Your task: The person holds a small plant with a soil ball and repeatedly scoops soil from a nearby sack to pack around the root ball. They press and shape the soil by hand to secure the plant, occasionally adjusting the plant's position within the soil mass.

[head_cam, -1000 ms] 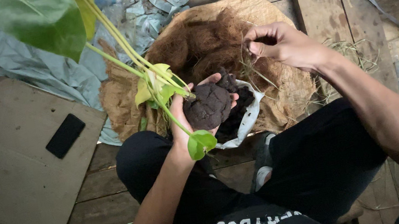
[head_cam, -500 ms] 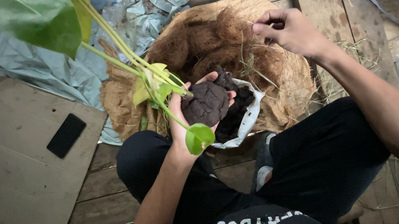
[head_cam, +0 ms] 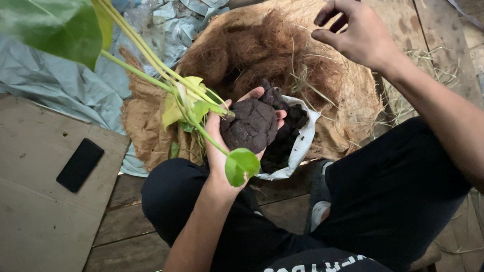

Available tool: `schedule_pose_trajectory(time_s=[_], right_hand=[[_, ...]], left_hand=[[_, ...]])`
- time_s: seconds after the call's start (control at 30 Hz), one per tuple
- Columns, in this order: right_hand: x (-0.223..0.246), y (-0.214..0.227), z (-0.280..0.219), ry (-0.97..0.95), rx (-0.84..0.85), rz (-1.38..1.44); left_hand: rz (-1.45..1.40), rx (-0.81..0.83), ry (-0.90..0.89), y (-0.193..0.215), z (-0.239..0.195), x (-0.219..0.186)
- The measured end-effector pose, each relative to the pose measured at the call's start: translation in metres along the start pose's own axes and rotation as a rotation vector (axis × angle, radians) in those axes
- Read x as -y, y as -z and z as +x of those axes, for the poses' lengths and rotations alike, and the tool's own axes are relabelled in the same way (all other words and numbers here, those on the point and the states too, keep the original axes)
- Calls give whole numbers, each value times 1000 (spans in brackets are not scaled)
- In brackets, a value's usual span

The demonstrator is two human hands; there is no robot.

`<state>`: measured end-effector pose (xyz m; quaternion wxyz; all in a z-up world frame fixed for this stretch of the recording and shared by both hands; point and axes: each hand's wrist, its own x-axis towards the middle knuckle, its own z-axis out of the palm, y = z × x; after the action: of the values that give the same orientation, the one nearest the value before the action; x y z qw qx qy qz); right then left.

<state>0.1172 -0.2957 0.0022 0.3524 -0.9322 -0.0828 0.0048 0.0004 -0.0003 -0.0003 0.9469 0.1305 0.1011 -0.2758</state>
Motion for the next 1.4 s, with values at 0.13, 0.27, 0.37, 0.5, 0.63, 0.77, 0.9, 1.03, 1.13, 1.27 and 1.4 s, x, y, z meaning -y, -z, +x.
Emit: schedule_pose_trajectory(time_s=[0.13,0.27,0.37,0.5,0.63,0.77,0.9,1.03,1.13,1.27,1.4], right_hand=[[9,6,-3,-78,5,29],[18,10,-7,-44,25,79],[22,10,-8,8,21,26],[22,8,-10,-60,52,3],[25,2,-8,42,88,-74],[37,3,-13,21,265,111],[58,2,-28,335,275,222],[71,4,-34,391,270,203],[74,1,-32,395,283,121],[70,-3,-29,425,308,104],[66,-5,-29,507,265,106]], left_hand=[[-4,35,3,-1,0,0],[19,-2,-11,-3,-2,0],[6,-14,-2,-4,-2,-1],[27,6,-13,-3,-1,1],[64,6,-18,-3,-3,0],[41,-19,-11,-3,-3,1],[47,28,-9,-2,-2,3],[66,33,-11,-1,0,5],[75,27,-9,-1,1,5],[69,29,-4,0,3,6],[84,57,-17,0,4,7]])
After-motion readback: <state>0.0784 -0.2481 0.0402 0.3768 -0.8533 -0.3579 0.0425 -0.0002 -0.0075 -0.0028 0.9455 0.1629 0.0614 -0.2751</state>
